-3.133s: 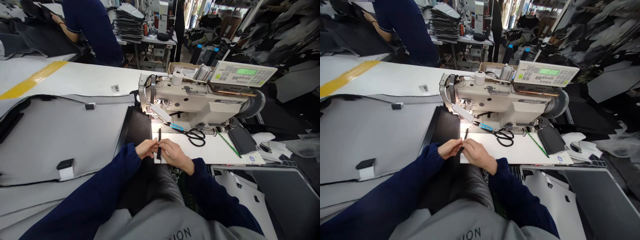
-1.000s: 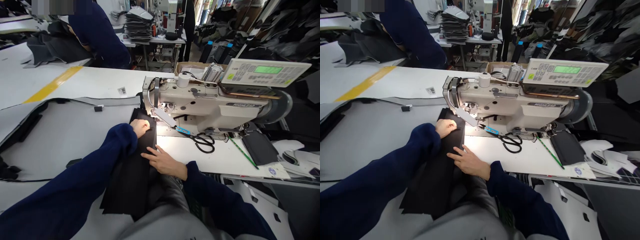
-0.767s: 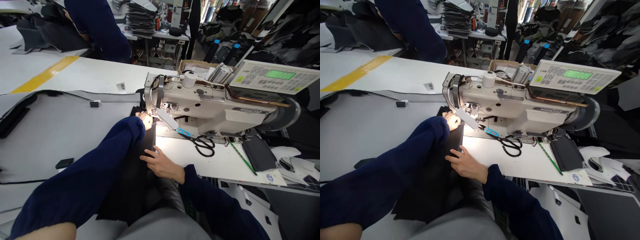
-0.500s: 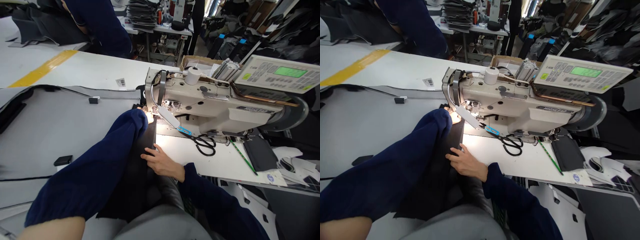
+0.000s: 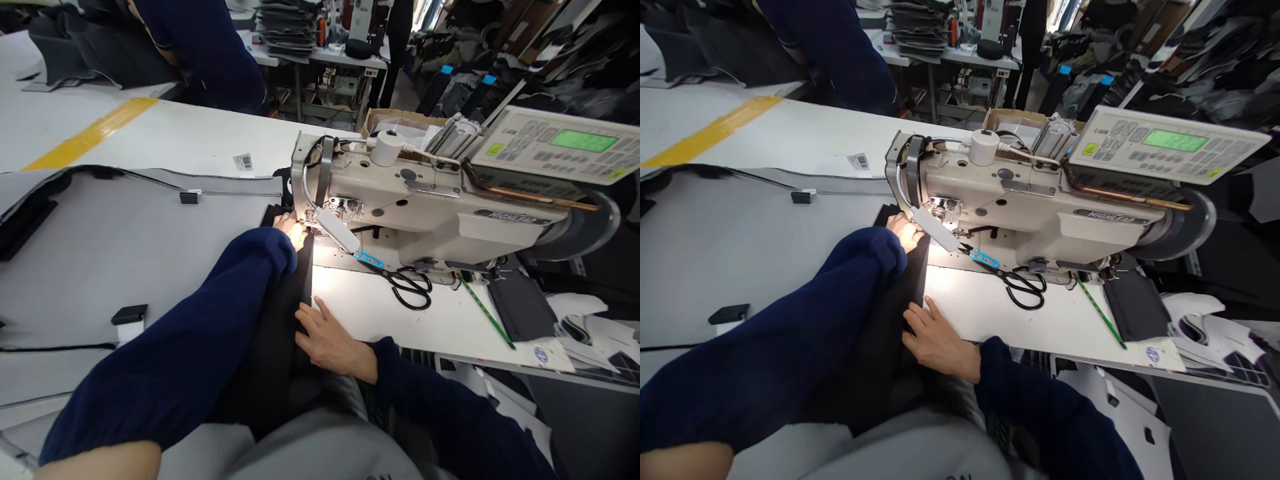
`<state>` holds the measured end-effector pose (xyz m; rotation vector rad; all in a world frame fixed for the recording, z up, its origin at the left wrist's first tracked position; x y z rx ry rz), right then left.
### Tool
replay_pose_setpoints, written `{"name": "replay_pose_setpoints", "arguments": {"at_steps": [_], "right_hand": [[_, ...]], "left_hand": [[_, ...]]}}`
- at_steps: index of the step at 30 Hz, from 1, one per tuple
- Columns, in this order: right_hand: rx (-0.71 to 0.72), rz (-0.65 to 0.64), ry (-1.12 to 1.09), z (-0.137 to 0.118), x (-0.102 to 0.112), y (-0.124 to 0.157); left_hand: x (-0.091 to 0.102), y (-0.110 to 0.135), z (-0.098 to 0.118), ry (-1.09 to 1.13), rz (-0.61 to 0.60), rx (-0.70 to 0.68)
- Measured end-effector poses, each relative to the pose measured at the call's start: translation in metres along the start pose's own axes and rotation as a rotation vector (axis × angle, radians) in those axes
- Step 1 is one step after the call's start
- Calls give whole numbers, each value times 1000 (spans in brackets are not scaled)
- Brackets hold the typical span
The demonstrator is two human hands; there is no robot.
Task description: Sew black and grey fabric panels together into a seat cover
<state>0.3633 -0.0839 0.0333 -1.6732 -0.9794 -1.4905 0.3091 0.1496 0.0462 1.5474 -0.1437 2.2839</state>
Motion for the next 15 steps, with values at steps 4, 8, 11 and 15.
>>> {"name": "replay_pose_setpoints", "arguments": {"at_steps": [4, 8, 11, 15], "right_hand": [[151, -14, 54, -12, -1, 3], [306, -33, 20, -19, -3, -3], [323, -4, 20, -21, 0, -10], [251, 20, 80, -20, -1, -16]], "left_hand": [[8, 57, 28, -302, 118, -42], [-22, 97, 39, -361, -174, 55], [-36, 101, 41, -357, -330, 122], [-46, 91, 39, -351, -451, 180]]}}
Point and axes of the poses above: each hand's wrist, its own y-axis away from the middle knuckle, its own x-axis out of the back of the hand, z = x × y, the point moved 9 cm from there along -y, towards the middle knuckle, and after that the axes turned 8 degrees about -z, right-handed, at the moved point
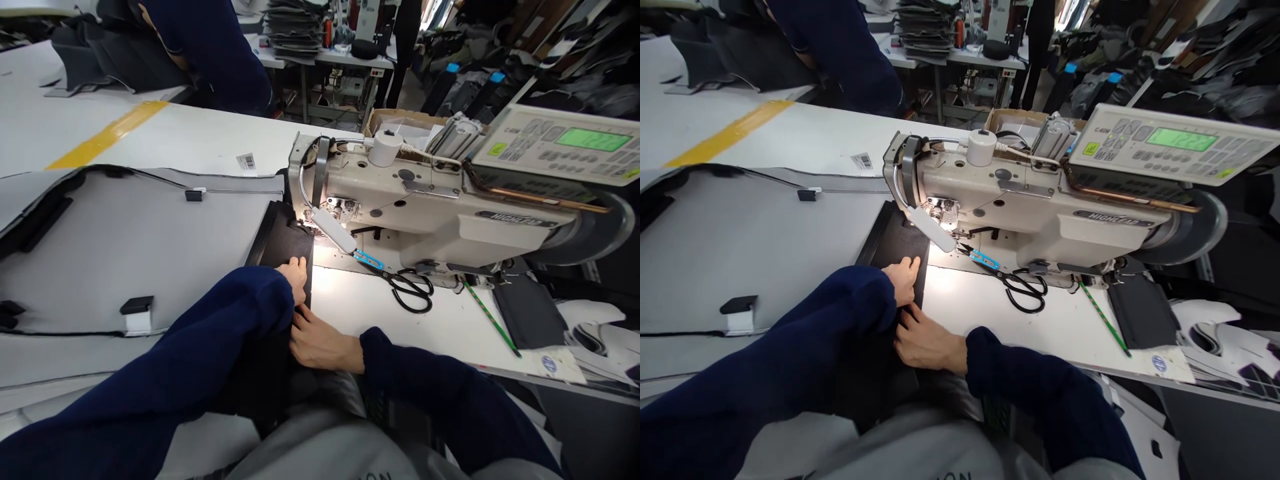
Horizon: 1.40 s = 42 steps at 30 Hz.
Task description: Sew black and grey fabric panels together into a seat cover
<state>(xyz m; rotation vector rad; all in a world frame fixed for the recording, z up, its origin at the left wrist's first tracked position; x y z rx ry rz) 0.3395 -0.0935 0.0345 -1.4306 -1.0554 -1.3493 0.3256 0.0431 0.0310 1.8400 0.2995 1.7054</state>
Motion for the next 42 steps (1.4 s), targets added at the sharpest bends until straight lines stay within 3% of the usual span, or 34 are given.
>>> {"name": "replay_pose_setpoints", "arguments": {"at_steps": [9, 16, 21, 24, 30, 42], "right_hand": [[-91, -46, 0, 19, -13, -4], [-119, -61, 112, 48, -2, -4], [94, -58, -66, 19, 7, 4], [62, -25, -25, 4, 2, 1], [-30, -70, 32, 7, -10, -9], [-164, -53, 22, 55, -25, -26]], "left_hand": [[15, -13, 5, 45, 63, 1], [17, -6, -3, 28, 28, -17], [-2, 20, 0, 5, -108, -39], [-9, 27, 3, 3, -132, -47], [-5, 14, 4, 17, -79, -39], [13, -13, -16, 29, -9, -16]]}}
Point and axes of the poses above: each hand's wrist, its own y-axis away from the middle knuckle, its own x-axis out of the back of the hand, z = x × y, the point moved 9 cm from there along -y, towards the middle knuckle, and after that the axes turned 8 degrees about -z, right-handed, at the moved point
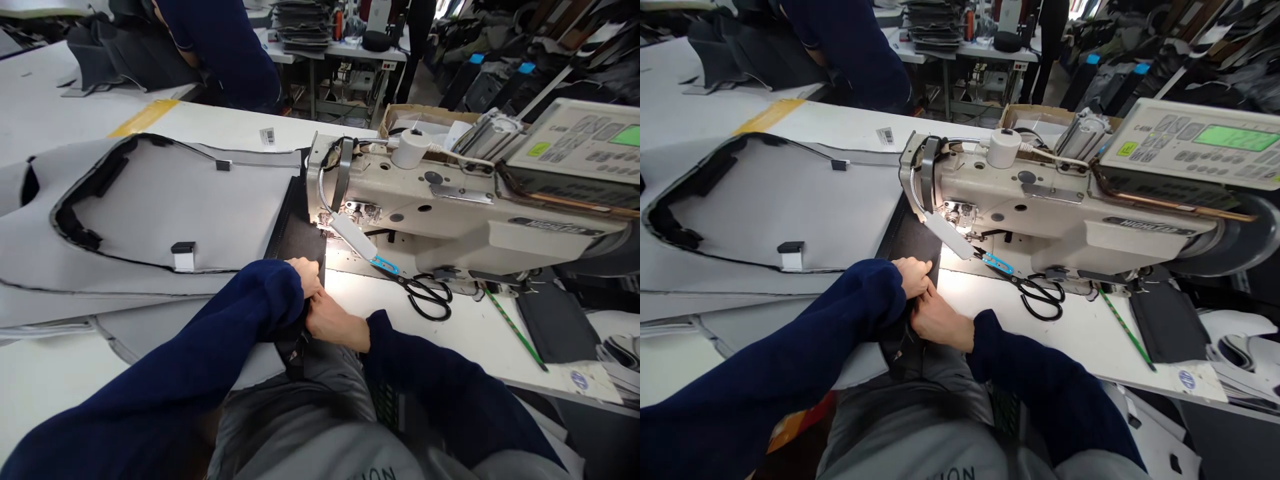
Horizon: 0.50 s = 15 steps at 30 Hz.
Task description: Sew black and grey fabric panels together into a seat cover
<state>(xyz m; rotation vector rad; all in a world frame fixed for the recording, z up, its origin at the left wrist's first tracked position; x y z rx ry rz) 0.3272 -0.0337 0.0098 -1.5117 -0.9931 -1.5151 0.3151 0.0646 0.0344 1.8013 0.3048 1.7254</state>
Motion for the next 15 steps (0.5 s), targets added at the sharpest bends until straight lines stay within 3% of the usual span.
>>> {"name": "replay_pose_setpoints", "arguments": {"at_steps": [9, 12, 15], "right_hand": [[-91, -63, -112, 43, -3, -20], [-102, 5, -122, 55, 8, -20], [-32, 146, -181, 46, 26, -9]], "left_hand": [[23, -27, -6, 61, 36, -41], [26, -10, -5, 94, 46, -110], [17, 27, -9, 207, 136, -194]]}}
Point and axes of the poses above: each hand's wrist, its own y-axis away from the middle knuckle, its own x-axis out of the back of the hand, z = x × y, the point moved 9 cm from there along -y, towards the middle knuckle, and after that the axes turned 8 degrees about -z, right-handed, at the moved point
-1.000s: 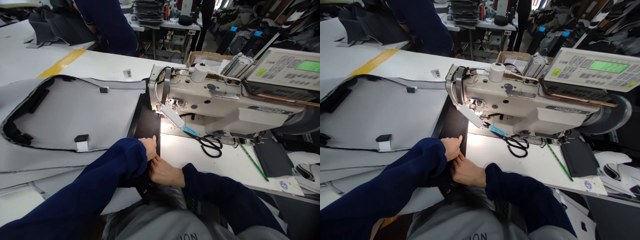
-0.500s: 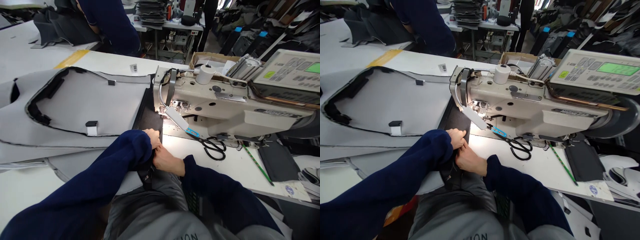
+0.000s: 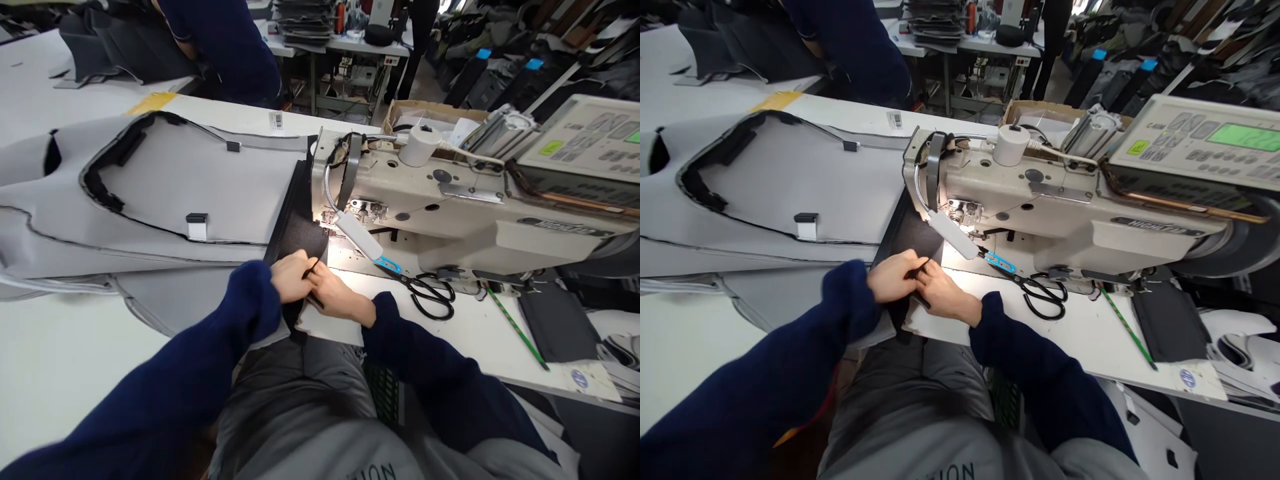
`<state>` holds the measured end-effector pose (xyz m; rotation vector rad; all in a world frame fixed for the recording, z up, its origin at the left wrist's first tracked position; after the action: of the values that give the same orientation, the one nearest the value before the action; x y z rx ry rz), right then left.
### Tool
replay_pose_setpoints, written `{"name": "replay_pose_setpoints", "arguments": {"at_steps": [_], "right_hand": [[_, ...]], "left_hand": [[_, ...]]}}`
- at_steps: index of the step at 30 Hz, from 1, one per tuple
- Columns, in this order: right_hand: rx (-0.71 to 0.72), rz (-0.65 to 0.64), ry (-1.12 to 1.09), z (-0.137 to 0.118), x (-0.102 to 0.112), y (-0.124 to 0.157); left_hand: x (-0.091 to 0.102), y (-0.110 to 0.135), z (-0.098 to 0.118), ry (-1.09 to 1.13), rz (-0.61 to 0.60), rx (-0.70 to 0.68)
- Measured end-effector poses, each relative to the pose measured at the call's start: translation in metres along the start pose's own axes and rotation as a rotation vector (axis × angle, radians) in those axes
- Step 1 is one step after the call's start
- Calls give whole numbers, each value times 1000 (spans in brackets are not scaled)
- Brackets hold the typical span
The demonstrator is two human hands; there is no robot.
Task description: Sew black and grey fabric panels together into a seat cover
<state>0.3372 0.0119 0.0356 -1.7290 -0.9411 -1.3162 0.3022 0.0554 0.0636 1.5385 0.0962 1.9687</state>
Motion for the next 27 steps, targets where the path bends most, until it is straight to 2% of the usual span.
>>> {"name": "replay_pose_setpoints", "arguments": {"at_steps": [2, 5, 8, 10, 12, 18, 27], "right_hand": [[65, 35, -45, -18, 3, 11], [76, -19, -35, -45, -8, 28], [48, -75, 24, -62, -18, 39], [22, -81, 54, -64, -20, 41], [3, -86, 72, -61, -21, 40], [-39, -36, 44, -42, -16, 33], [-2, -54, -12, -40, -11, 32]], "left_hand": [[-4, 30, 2, 76, 183, -61], [-21, 66, 9, 86, 476, -135], [-49, 75, 18, 20, 599, -210], [-61, 73, 21, -26, 636, -258], [-64, 70, 20, -53, 675, -303], [-50, 57, 10, -70, 718, -383], [-42, 26, 5, -108, 654, -479]]}}
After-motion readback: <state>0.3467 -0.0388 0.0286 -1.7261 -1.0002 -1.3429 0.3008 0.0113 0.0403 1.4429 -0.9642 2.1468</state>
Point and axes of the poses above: each hand's wrist, its own y-axis away from the middle knuckle, its own x-axis out of the back of the hand, z = x × y, the point moved 9 cm from there along -y, towards the middle knuckle, and after that the axes turned 8 degrees about -z, right-handed, at the moved point
